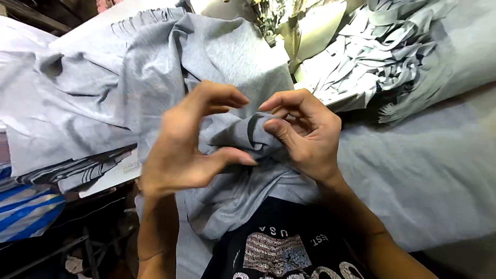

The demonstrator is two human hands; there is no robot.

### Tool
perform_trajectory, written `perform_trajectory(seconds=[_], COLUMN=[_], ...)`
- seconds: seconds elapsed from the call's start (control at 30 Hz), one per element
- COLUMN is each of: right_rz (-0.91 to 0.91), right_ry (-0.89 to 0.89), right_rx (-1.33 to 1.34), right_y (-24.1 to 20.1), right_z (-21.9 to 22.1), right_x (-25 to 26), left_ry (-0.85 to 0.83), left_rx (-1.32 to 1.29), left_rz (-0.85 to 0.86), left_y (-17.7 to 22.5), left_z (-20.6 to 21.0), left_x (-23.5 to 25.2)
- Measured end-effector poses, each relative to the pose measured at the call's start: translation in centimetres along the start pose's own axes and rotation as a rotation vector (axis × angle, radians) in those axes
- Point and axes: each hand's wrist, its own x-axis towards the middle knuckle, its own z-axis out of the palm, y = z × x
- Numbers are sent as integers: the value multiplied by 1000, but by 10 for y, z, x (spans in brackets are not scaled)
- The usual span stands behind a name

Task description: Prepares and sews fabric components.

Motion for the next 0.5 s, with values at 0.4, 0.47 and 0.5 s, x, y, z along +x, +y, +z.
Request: perform_trajectory(seconds=[0.4, 0.47, 0.5], right_rz=[-69, -9, 21], right_ry=[-73, -94, -103], right_rx=[-204, -246, -233], right_y=[-9, -9, -7], right_z=[-8, -6, -5], right_x=[11, 10, 8], left_ry=[247, 247, 246], left_rx=[606, 639, 653], left_rz=[-189, -149, -112], left_y=[-15, -17, -18], left_z=[23, 1, -12], left_x=[-42, -41, -36])
